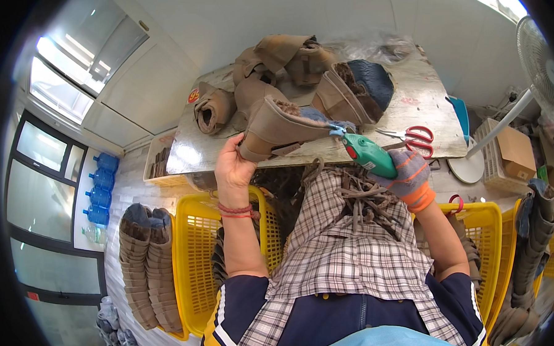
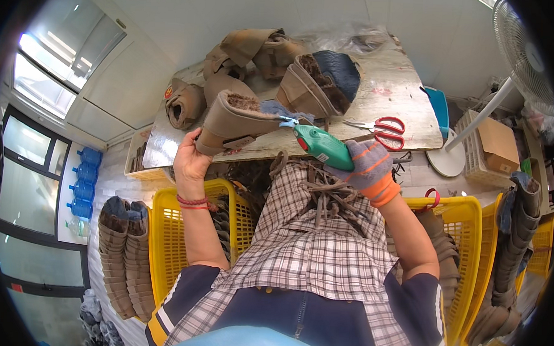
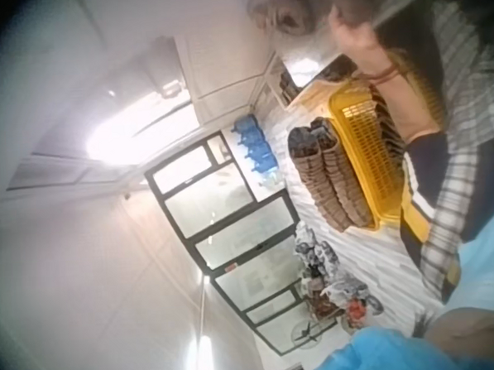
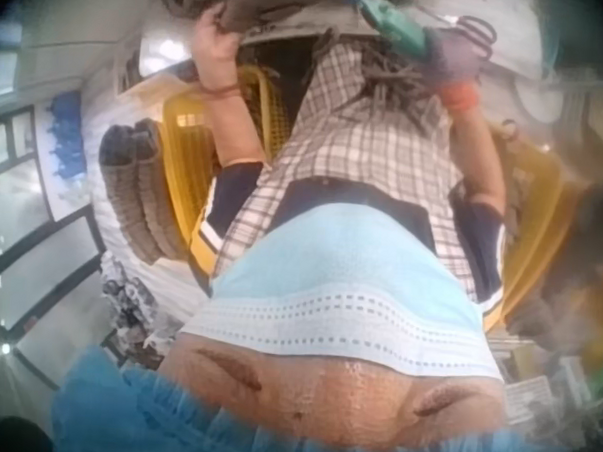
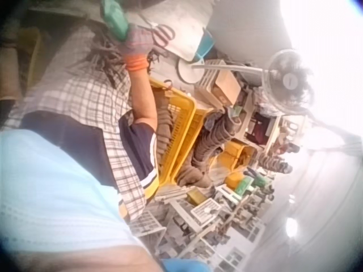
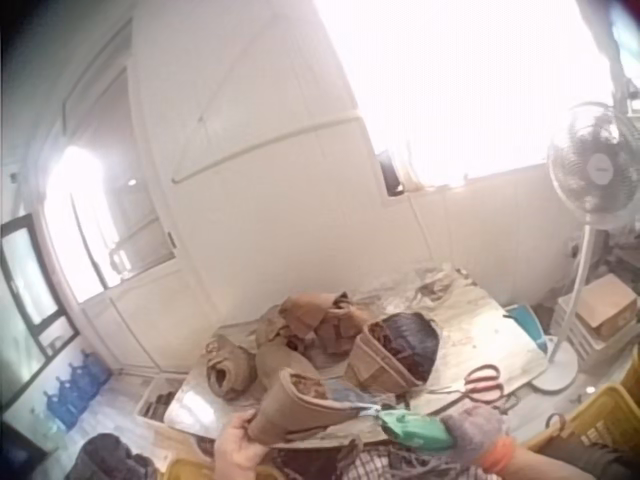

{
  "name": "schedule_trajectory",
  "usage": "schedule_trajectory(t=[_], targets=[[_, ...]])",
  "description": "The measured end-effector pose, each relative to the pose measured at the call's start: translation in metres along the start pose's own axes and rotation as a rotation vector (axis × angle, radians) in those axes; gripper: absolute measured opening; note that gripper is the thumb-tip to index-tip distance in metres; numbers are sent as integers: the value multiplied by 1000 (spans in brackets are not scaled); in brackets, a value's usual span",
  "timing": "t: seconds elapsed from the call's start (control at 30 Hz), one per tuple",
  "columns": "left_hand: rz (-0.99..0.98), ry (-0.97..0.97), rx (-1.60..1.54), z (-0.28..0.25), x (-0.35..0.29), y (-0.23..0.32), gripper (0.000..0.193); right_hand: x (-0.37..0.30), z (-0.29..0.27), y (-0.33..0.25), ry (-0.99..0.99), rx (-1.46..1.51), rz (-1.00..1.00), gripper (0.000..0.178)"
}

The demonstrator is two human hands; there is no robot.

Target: The person uses a green electric rotary cutter to trim the edges of beige fabric boot covers on a metal workbench. They repeatedly pick up a cover, cut along the rim, and place it aside. Scissors are also used briefly to snip threads. Finished items are stacked on the bench.

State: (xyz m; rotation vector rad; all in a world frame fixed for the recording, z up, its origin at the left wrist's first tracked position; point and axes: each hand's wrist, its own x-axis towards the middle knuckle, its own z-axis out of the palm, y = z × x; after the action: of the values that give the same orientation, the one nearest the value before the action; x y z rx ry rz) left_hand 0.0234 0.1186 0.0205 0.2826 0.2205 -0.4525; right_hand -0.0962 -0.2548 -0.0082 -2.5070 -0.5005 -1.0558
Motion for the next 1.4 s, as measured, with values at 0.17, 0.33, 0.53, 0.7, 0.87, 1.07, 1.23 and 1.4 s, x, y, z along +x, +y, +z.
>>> schedule_trajectory(t=[0.17,0.33,0.53,0.7,0.87,1.07,1.23,1.4], targets=[[-78,-40,-75,6,-3,-15,35,1,-3,-3,-21,42,-13,45],[-46,-23,-54,12,-8,-27,37,3,-5,-9,26,72,-33,46],[115,-122,27,28,-30,-52,43,12,-14,-22,-16,116,-14,50],[275,-268,136,38,-46,-75,53,17,-18,-37,-73,244,105,48],[473,-320,265,27,-51,-88,58,27,-24,-52,-162,384,250,47],[492,-399,416,21,-51,-101,42,31,-23,-60,-202,491,380,53],[605,-400,679,2,-38,-109,38,27,-15,-59,-134,494,402,57],[794,-261,1122,-9,-33,-114,30,26,-10,-59,-92,510,459,56]])
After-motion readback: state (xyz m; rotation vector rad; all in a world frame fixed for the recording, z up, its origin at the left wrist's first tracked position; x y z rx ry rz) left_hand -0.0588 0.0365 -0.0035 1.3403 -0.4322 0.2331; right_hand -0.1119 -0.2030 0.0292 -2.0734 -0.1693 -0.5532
